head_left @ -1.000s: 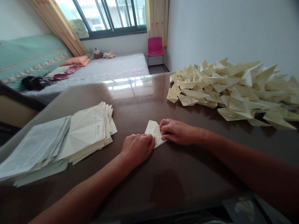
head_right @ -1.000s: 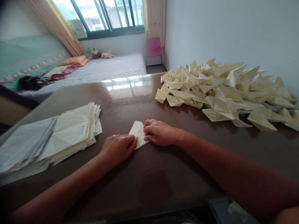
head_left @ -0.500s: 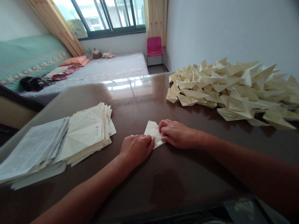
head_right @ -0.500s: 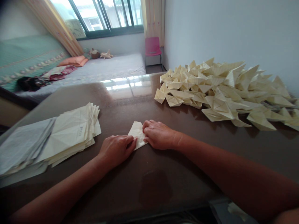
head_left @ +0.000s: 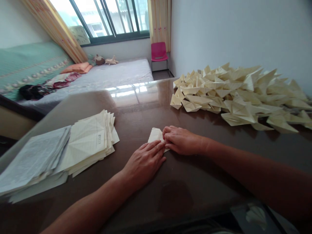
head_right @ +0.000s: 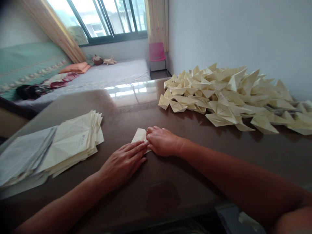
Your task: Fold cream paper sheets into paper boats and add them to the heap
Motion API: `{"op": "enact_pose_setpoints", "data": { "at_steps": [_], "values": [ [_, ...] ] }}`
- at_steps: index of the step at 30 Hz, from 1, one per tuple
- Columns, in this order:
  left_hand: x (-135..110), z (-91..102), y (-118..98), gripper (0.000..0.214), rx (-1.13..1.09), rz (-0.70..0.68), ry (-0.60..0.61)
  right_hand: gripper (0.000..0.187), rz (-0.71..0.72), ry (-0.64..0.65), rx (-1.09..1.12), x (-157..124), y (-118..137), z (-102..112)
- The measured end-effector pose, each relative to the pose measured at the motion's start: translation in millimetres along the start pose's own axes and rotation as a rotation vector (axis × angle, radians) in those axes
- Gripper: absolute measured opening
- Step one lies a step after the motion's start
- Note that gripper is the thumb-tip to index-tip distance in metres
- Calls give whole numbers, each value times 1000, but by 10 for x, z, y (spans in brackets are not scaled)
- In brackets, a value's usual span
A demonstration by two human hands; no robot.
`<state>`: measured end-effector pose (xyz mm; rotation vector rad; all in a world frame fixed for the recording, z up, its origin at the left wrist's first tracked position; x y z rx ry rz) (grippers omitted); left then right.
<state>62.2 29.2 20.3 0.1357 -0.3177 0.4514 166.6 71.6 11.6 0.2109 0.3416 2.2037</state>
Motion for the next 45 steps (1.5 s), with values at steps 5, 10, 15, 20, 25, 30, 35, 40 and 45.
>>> {"op": "enact_pose_setpoints", "data": {
  "at_steps": [5,10,15,20,25,30,35,40,45],
  "values": [
    [-55,-40,9,32,27,-21,39,10,73,1,188,-5,-95,47],
    [-51,-34,33,31,50,-17,36,7,212,51,309,-12,-160,66],
    [-51,-38,38,31,53,-10,45,10,314,89,345,-6,-138,69],
    [-51,-57,40,31,86,-28,56,11,323,101,367,1,-148,79],
    [-69,-22,77,30,99,-98,75,16,84,-31,453,28,-372,130],
    [-68,48,201,27,112,-85,63,18,36,-260,296,31,-403,174],
    [-59,1,301,23,128,8,68,34,109,-265,108,41,-345,105],
    [-43,15,243,31,35,114,2,42,44,-249,54,51,-347,104],
    [-44,14,151,35,120,80,53,39,-91,-167,45,11,-318,86]
  ]
}}
Point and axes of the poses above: each hand's wrist, its own x-axis towards the middle knuckle, its own z-axis out of the back of the hand, y = z × x, the point moved 7 cm from there along x, towards the middle knuckle, and after that the axes turned 3 degrees about -y, right-handed, at the moved point
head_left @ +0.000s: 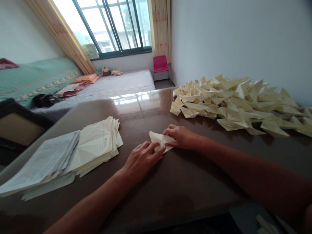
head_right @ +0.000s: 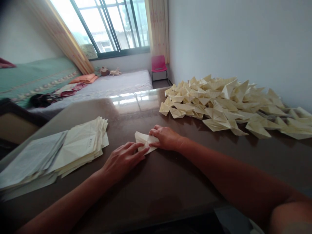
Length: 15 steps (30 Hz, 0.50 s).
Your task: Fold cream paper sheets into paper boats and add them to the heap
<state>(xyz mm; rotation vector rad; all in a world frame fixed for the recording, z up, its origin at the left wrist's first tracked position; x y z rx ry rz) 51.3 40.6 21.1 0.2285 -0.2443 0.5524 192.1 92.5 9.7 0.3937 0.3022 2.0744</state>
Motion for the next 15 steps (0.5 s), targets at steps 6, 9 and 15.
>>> {"op": "enact_pose_setpoints", "data": {
  "at_steps": [6,9,15],
  "values": [
    [-13,-12,130,26,35,-18,2,52,-131,71,88,-74,92,-15],
    [3,-46,118,26,-33,-32,36,22,-143,191,236,-89,191,-2],
    [5,53,5,38,-139,112,35,27,-99,530,645,-218,449,-65]
  ]
}}
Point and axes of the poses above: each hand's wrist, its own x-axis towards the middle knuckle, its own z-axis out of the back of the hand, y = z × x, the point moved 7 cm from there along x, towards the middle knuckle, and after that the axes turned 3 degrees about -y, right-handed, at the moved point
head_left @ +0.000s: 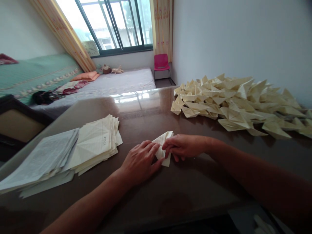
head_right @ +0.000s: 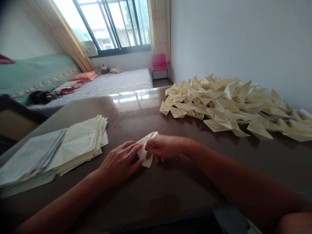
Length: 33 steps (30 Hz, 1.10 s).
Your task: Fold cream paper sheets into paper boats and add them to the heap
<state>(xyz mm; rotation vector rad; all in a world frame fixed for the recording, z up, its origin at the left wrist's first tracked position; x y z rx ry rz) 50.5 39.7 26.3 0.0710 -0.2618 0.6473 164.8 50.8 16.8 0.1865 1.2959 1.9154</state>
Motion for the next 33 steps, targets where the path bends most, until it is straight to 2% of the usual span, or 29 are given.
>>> {"op": "enact_pose_setpoints", "data": {
  "at_steps": [2,5,7,10,12,15,17,21,26,29,33],
  "values": [
    [-16,11,-45,49,-17,43,14,27,53,38,39,-10,34,-59],
    [-28,-21,-83,36,-10,53,47,25,109,76,17,-32,41,-69],
    [-32,-67,-85,31,6,11,79,26,132,-6,-128,-47,20,51],
    [-42,-129,-31,34,35,-56,109,37,172,-224,-450,-78,10,297],
    [-50,-154,24,36,54,-88,115,39,200,-327,-610,-93,19,380],
    [-57,-154,72,37,50,-129,123,35,263,-397,-763,-92,53,368],
    [-55,-121,78,37,20,-140,123,32,340,-371,-812,-76,74,302],
    [-48,-47,78,30,-61,-102,136,30,427,-258,-744,-18,3,244],
    [-47,-42,145,28,-149,34,123,25,435,-223,-503,57,-143,339],
    [-40,-66,195,36,-109,123,121,27,383,-219,-367,98,-211,384],
    [-24,-73,219,31,-88,160,114,28,289,-211,-254,115,-270,419]
  ]
}}
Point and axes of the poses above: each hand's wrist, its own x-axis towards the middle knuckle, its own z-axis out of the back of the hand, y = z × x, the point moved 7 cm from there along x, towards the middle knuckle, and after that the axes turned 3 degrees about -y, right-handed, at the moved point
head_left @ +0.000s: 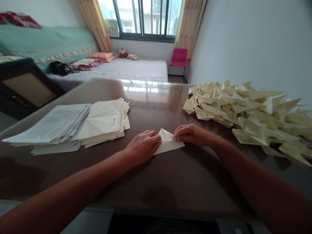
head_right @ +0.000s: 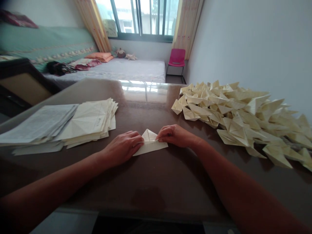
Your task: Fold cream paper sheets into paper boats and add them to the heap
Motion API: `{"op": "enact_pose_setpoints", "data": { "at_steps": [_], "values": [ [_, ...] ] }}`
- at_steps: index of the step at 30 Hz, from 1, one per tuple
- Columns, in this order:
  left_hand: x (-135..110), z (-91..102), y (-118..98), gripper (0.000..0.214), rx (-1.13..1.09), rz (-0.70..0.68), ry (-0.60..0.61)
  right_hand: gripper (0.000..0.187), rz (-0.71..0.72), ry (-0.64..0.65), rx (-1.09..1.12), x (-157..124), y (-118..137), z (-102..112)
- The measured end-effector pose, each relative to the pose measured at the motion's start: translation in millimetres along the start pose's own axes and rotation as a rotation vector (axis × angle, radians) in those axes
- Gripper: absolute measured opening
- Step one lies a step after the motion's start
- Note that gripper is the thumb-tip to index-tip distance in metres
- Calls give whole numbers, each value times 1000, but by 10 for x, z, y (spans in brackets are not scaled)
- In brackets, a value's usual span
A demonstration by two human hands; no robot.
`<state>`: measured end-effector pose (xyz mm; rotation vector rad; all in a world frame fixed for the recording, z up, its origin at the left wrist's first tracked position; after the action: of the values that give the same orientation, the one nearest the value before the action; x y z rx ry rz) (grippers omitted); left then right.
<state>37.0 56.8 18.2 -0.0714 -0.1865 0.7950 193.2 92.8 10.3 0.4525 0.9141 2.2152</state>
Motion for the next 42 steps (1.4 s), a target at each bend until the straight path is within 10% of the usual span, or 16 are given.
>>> {"op": "enact_pose_setpoints", "data": {
  "at_steps": [11,24,42],
  "values": [
    [21,-36,94,32,4,102,-7,22,-218,-121,-228,13,-98,21],
    [33,-53,132,25,12,134,6,28,26,-79,-228,69,10,-56],
    [20,-81,63,28,157,141,-5,16,-166,-177,-471,114,-12,-94]
  ]
}}
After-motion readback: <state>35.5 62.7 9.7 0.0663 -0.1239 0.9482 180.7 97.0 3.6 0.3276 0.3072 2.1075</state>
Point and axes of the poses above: each hand's wrist, its own x-axis towards the middle knuckle, its own z-axis out of the back of the hand, y = z × x, the point moved 7 cm from there along x, towards the middle knuckle, and after that the axes turned 3 degrees about -y, right-handed, at the moved point
